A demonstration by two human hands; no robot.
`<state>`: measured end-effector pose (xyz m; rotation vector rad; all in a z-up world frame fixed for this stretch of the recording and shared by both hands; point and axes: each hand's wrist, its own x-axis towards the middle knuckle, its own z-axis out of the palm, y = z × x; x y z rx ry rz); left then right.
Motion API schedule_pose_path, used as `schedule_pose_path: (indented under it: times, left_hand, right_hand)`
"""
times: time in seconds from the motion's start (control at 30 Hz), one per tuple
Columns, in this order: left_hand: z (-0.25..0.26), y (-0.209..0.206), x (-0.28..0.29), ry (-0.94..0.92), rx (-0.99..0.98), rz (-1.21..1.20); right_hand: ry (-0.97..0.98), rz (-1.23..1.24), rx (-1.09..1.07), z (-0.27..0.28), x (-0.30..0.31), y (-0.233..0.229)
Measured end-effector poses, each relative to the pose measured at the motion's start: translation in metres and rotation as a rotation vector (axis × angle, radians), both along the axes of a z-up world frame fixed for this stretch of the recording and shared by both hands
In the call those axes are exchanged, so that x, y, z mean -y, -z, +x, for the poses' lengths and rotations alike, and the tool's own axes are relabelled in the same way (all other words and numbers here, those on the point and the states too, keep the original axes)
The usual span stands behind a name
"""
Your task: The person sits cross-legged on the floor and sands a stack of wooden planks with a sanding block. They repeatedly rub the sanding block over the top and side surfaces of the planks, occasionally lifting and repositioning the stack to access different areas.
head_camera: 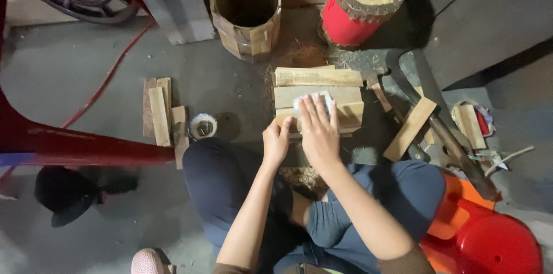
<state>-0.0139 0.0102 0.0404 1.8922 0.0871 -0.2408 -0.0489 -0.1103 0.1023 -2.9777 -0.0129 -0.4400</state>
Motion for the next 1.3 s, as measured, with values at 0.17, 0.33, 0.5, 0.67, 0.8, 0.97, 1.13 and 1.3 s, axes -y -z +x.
schedule_pose_path:
  times: [0.17, 0.33, 0.5, 0.67, 0.8, 0.97, 1.13, 1.3]
  left_hand:
    - [-0.002, -0.018, -0.001, 0.009, -0.024, -0.018]
    - [-0.006, -0.011, 0.001, 0.005, -0.006, -0.021]
    - [-0.001, -0.029, 0.001, -0.013, -0.014, -0.044]
    - [-0.004, -0.023, 0.003, -0.014, -0.04, -0.048]
    - [-0.001, -0.033, 0.002, -0.027, -0.016, -0.046]
    - [-0.003, -0.026, 0.002, -0.015, -0.036, -0.039]
    - [-0.003, -0.03, 0.0, -0.023, -0.03, -0.039]
    - [-0.003, -0.01, 0.002, -0.02, -0.028, -0.033]
  right_hand:
    - [0.049, 0.013, 0.067, 0.003, 0.024, 0.013]
    - [0.06, 0.075, 0.031, -0.005, 0.026, 0.006]
    - [0.121, 0.009, 0.073, -0.007, 0.038, 0.001]
    - [0.129, 0.011, 0.074, -0.011, 0.048, 0.005]
    - [0.168, 0.042, 0.104, -0.014, 0.047, 0.005]
    - [0.166, 0.046, 0.082, -0.02, 0.054, 0.007]
    - [0.186, 0.082, 0.054, -0.021, 0.046, -0.002]
    - [0.198, 0.043, 0.026, -0.017, 0.056, 0.004]
